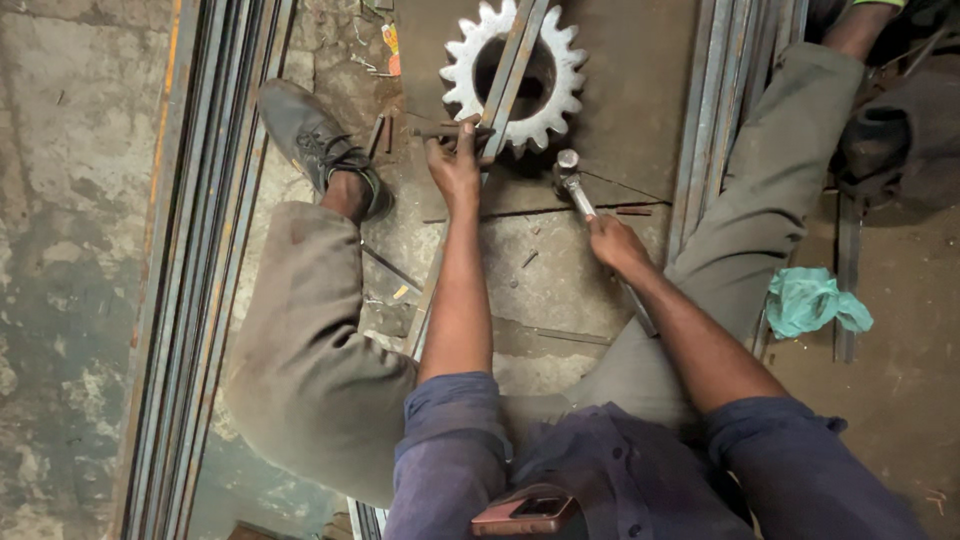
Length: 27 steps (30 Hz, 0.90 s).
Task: The person sits on the floor and repeatedly hammers a metal rod that is placed across a large white gear. The person uses a hammer to strike the rod multiple times, occasionally adjusting the rod's position or picking up a new rod from a nearby pile.
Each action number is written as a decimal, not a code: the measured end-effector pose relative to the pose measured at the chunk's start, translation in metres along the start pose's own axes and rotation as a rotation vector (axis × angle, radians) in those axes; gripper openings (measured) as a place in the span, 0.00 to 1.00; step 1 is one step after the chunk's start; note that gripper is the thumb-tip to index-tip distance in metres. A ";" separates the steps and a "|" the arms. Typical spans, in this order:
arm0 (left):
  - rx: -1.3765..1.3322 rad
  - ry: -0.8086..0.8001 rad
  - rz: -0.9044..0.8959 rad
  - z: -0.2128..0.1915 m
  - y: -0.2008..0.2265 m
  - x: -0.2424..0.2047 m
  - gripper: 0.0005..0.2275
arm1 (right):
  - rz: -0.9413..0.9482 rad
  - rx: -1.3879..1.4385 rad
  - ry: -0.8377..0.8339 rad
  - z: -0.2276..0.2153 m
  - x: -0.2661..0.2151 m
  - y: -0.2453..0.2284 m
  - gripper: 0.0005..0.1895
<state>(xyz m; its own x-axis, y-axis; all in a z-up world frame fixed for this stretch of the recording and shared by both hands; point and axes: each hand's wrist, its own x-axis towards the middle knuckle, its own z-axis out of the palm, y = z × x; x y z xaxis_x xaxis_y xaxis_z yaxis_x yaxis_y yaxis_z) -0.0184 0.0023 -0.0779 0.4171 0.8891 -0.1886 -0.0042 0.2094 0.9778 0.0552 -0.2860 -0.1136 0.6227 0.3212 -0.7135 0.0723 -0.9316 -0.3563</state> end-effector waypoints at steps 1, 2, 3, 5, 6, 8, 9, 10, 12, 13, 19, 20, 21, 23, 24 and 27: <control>-0.026 -0.003 -0.025 0.001 0.002 0.001 0.14 | 0.007 0.002 0.000 0.001 0.001 0.001 0.29; -0.054 -0.013 -0.038 0.002 0.004 0.001 0.14 | -0.002 -0.001 0.004 0.000 0.002 0.001 0.29; -0.081 -0.023 -0.049 0.003 0.006 0.001 0.14 | -0.013 -0.003 0.007 0.000 0.002 0.000 0.29; -0.087 -0.023 -0.052 0.004 0.010 0.000 0.13 | -0.014 0.001 0.012 -0.001 0.001 -0.001 0.29; -0.066 -0.014 -0.043 0.004 0.011 -0.001 0.13 | -0.004 0.007 0.014 -0.001 -0.001 -0.002 0.29; -0.008 0.005 -0.007 0.004 0.013 -0.001 0.12 | 0.011 0.005 0.009 -0.003 -0.002 -0.005 0.29; 0.029 0.015 0.020 0.005 0.014 -0.001 0.12 | 0.016 -0.002 0.001 -0.003 -0.003 -0.004 0.29; 0.067 0.025 0.048 0.005 0.014 -0.002 0.12 | 0.021 -0.009 -0.008 -0.002 -0.003 -0.003 0.30; 0.098 0.024 0.075 0.005 0.014 -0.002 0.11 | 0.036 -0.016 -0.017 0.001 0.000 0.002 0.30; 0.114 0.025 0.090 0.004 0.014 -0.002 0.11 | 0.042 -0.019 -0.022 0.003 0.003 0.004 0.30; 0.200 0.052 0.009 0.008 0.017 -0.009 0.12 | -0.260 0.027 0.151 0.008 0.008 0.012 0.28; 0.240 0.046 0.097 0.010 0.017 -0.010 0.11 | -0.124 0.211 0.023 0.004 0.002 0.009 0.27; 0.277 0.037 0.184 0.013 0.017 -0.012 0.10 | 0.012 0.392 -0.105 -0.002 -0.007 0.005 0.26; 0.428 0.066 0.286 0.018 0.017 -0.012 0.09 | 0.139 0.612 -0.239 -0.017 -0.034 -0.009 0.23; 0.541 0.105 0.299 0.020 0.018 -0.012 0.10 | 0.131 0.652 -0.242 -0.023 -0.052 -0.017 0.21; 0.638 0.097 0.411 0.025 0.020 -0.011 0.09 | 0.043 0.713 -0.216 -0.046 -0.104 -0.037 0.18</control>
<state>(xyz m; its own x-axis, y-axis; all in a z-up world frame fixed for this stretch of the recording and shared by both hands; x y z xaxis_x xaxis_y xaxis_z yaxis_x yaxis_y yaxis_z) -0.0005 -0.0130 -0.0538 0.4134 0.8828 0.2231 0.3968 -0.3952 0.8285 0.0241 -0.2923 0.0017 0.4416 0.3813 -0.8122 -0.5177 -0.6310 -0.5777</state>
